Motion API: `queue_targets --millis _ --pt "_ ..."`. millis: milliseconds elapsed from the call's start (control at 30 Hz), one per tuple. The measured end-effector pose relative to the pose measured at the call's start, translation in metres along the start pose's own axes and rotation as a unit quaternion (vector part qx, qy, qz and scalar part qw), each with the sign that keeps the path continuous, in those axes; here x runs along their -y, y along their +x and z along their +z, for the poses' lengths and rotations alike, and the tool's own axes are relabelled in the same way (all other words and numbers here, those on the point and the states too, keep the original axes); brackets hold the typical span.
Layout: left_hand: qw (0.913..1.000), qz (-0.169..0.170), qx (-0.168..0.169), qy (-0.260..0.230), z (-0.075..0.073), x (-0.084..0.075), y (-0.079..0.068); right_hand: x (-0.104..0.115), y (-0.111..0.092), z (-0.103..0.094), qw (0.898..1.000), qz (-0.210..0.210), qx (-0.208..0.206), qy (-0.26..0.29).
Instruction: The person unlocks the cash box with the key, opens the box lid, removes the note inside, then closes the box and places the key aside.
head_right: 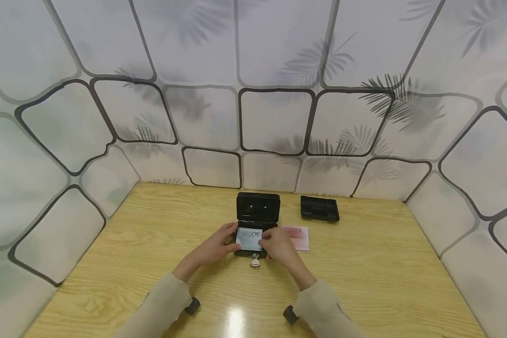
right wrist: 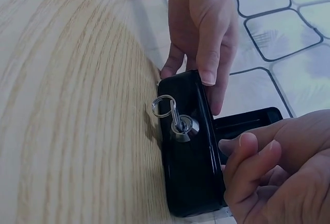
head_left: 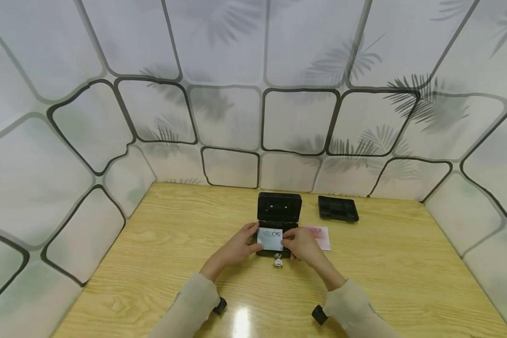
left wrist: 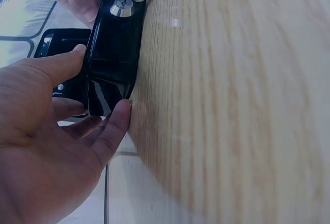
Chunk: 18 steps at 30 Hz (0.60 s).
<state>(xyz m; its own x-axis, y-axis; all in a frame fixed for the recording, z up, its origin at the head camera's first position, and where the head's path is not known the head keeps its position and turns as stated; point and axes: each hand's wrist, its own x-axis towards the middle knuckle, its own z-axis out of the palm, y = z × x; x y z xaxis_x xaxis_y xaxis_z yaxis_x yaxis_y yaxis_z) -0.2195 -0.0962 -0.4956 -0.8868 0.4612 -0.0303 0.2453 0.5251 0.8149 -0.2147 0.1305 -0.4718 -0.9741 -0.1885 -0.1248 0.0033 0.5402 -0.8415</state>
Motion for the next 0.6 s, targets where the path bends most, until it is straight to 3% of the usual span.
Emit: queue_targets --millis 600 --pt "1.0000 -0.001 0.004 0.008 0.0003 0.0018 -0.0002 0.0016 -0.0013 0.0017 1.000 0.001 0.013 0.003"
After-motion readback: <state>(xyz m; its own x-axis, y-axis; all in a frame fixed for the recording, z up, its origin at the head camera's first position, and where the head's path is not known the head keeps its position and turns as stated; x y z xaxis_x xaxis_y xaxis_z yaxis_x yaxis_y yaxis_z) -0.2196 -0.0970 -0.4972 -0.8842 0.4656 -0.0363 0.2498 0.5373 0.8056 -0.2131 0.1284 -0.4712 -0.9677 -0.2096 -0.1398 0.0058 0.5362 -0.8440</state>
